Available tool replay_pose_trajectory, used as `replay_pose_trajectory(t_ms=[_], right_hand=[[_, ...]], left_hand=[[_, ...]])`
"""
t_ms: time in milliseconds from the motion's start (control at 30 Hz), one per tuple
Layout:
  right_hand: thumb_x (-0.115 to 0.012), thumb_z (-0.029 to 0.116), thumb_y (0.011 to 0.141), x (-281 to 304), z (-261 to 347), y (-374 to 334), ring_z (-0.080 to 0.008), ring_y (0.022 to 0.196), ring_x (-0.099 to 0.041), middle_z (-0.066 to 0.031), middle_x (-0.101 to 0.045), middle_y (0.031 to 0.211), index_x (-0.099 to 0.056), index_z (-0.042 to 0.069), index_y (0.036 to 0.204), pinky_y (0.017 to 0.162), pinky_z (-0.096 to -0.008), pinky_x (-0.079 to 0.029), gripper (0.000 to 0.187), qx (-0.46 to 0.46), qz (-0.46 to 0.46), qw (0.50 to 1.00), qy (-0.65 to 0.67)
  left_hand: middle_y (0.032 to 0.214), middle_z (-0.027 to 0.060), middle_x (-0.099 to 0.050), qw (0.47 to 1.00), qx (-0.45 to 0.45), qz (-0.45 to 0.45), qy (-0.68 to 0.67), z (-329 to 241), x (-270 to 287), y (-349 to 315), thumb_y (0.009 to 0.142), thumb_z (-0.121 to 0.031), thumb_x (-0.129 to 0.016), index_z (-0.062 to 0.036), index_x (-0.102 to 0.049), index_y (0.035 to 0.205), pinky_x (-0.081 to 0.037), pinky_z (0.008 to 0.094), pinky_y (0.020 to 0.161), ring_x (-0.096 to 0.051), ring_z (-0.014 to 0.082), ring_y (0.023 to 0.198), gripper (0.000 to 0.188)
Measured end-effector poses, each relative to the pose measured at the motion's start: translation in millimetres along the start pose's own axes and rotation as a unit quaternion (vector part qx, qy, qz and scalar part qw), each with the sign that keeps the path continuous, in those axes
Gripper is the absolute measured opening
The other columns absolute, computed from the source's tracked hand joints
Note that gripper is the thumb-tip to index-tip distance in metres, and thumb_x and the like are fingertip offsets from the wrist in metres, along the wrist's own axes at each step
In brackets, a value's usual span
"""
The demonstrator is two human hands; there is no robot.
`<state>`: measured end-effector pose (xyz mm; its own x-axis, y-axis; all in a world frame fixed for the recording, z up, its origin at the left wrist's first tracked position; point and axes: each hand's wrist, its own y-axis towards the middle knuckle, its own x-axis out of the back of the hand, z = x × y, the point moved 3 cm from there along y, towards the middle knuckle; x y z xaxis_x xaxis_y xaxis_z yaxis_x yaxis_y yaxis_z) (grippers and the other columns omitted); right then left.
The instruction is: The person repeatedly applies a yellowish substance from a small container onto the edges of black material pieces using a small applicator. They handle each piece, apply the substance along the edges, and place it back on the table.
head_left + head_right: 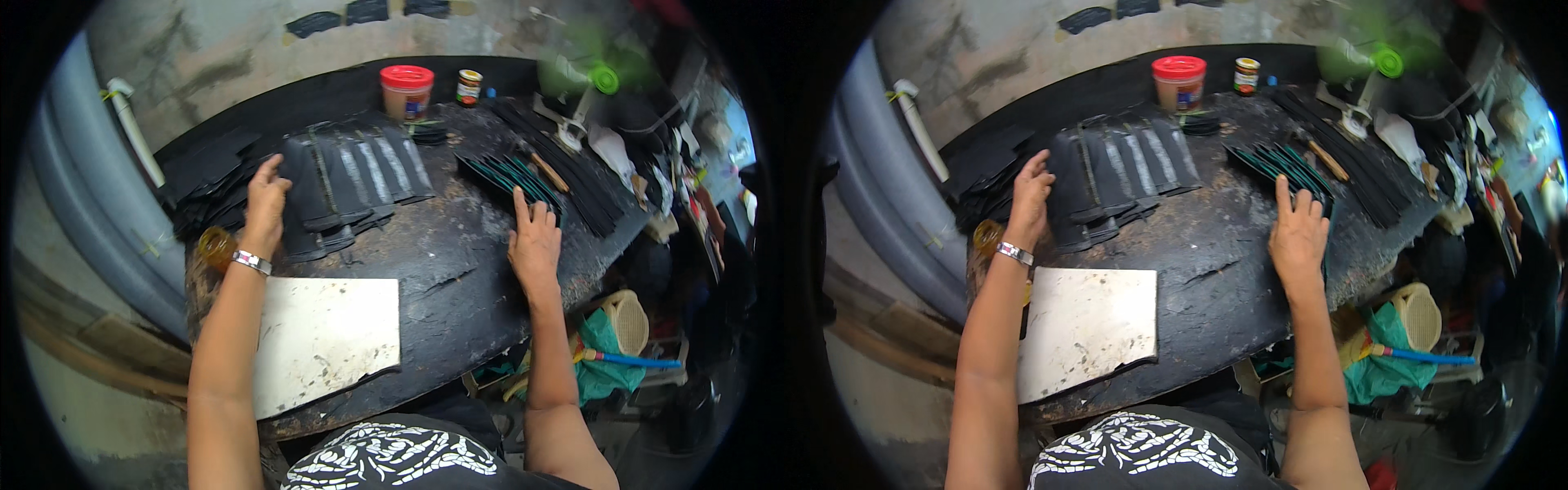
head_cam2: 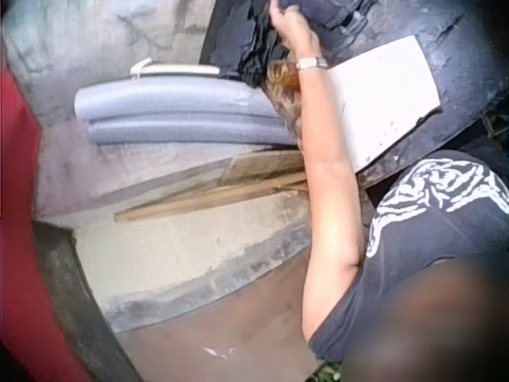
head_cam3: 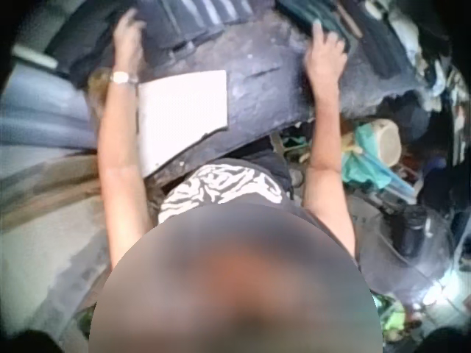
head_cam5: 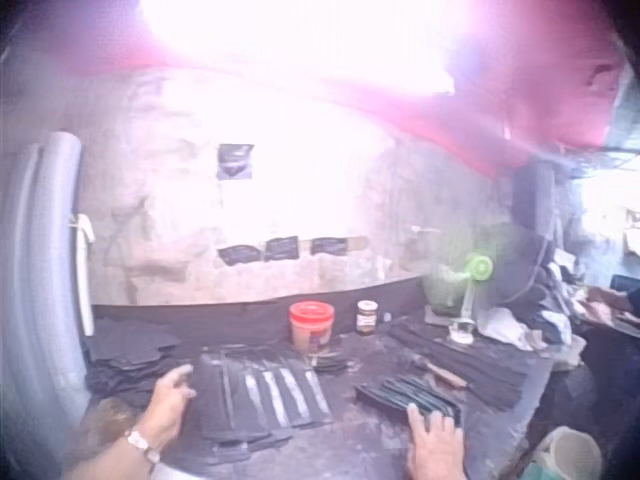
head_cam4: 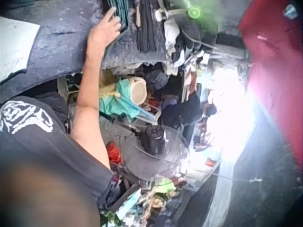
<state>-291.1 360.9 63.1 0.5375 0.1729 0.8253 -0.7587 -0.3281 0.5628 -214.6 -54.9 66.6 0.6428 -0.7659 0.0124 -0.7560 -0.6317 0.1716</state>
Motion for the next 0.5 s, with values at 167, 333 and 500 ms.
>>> replay_pose_trajectory(t_ms=[167, 333, 500], right_hand=[[-0.056, -0.005, 0.08, -0.1, 3.1, 1.9, -0.0267, 0.091, -0.056, -0.0085, -0.057, 0.096, -0.04, 0.018, 0.152, 0.078, -0.041, -0.043, 0.078, 0.071, 0.014, 0.993, -0.098], [-0.058, -0.012, 0.076, 46.0, 15.0, 2.2, -0.0322, 0.093, -0.055, -0.0144, -0.059, 0.102, -0.04, 0.006, 0.148, 0.081, -0.0453, -0.043, 0.076, 0.017, -0.025, 0.996, 0.078], [-0.061, -0.012, 0.081, 123.4, 67.9, -13.0, -0.027, 0.087, -0.057, -0.0139, -0.055, 0.1, -0.041, 0.011, 0.146, 0.084, -0.0348, -0.048, 0.072, 0.095, 0.087, 0.914, 0.386]], left_hand=[[0.132, 0.0158, -0.059, 0.992, -0.09, 0.09, -0.016, -69.8, 2.4, -93.1, 0.092, -0.005, -0.057, 0.0001, -0.06, 0.132, -0.042, 0.0315, 0.105, -0.055, 0.0222, 0.122, 0.041], [0.098, 0.0135, -0.069, 0.885, -0.449, 0.12, -0.006, -172.6, 50.4, -220.4, 0.096, -0.014, -0.058, 0.0031, -0.067, 0.097, -0.052, 0.0381, 0.082, -0.065, 0.0215, 0.089, 0.019], [0.077, -0.007, -0.064, 0.86, -0.452, 0.235, -0.022, -245.4, 90.1, -305.7, 0.088, -0.029, -0.071, -0.022, -0.063, 0.11, -0.043, 0.0338, 0.078, -0.058, 0.0164, 0.076, 0.025]])
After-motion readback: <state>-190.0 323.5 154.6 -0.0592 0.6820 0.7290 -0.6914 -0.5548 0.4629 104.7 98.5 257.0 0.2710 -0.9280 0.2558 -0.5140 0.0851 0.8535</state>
